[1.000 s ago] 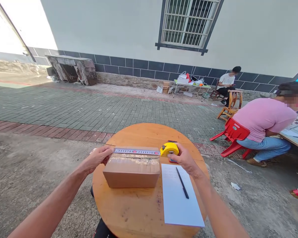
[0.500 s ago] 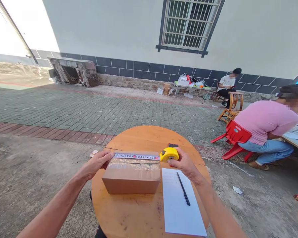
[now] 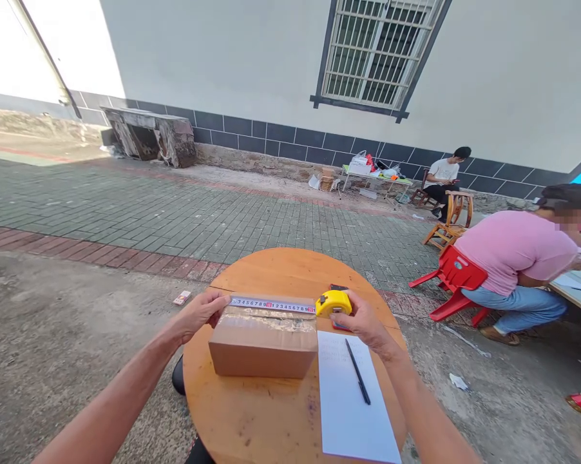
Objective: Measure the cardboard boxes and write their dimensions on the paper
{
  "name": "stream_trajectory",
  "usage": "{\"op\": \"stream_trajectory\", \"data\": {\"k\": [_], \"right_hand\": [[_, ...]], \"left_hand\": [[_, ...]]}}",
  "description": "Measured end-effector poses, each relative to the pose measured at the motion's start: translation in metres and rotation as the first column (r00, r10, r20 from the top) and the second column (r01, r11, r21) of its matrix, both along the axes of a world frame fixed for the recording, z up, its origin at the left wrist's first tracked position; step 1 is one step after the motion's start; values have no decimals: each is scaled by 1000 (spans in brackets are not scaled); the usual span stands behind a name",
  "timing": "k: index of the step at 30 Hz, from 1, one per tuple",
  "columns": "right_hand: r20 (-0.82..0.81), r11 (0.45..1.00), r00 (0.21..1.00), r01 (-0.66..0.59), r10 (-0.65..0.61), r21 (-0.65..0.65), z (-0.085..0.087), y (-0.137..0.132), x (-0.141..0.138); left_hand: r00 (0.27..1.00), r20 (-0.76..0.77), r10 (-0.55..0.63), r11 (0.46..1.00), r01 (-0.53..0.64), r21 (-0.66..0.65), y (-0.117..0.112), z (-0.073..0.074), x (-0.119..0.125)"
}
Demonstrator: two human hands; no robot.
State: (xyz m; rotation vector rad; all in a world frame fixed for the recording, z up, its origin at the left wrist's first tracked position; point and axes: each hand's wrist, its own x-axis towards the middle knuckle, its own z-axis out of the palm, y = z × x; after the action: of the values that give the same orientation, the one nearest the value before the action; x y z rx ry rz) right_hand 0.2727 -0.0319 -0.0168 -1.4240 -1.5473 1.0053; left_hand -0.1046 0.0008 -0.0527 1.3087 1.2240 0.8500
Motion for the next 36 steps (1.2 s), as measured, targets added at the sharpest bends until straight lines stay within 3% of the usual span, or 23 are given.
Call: {"op": "stream_trajectory", "data": {"k": [8,13,20,25,29,32,34,36], "right_hand": [[-7,999,1000,-29,29,-13,-11,10,11],[38,1000,999,-2,2,-8,0,0,4],[-59,999,998,-32,32,-13,8,-13,-12],[4,997,1000,4,-4,77,26,-25,-14],[147,971,978,113,-146,211,45,-50,-15],[338,913,904,119,-262,390,43,-91,-32],[388,798,846,70,-366,599,31,-121,-55],[398,713,809,37,-433,700,13,-146,-83]], "left_hand": [[996,-68,63,998,-62,11,3,8,2],[996,-87,17,999,-13,48,-3,17,10],[988,-155,10,1000,-7,23,3,12,-2],[984,-136,111,984,-90,153,-3,36,-2],[992,-50,120,980,-110,168,3,58,0],[997,-40,72,987,-65,148,12,66,8],[999,-50,3,990,4,138,20,69,21],[994,-75,-81,987,90,130,29,69,38]]}}
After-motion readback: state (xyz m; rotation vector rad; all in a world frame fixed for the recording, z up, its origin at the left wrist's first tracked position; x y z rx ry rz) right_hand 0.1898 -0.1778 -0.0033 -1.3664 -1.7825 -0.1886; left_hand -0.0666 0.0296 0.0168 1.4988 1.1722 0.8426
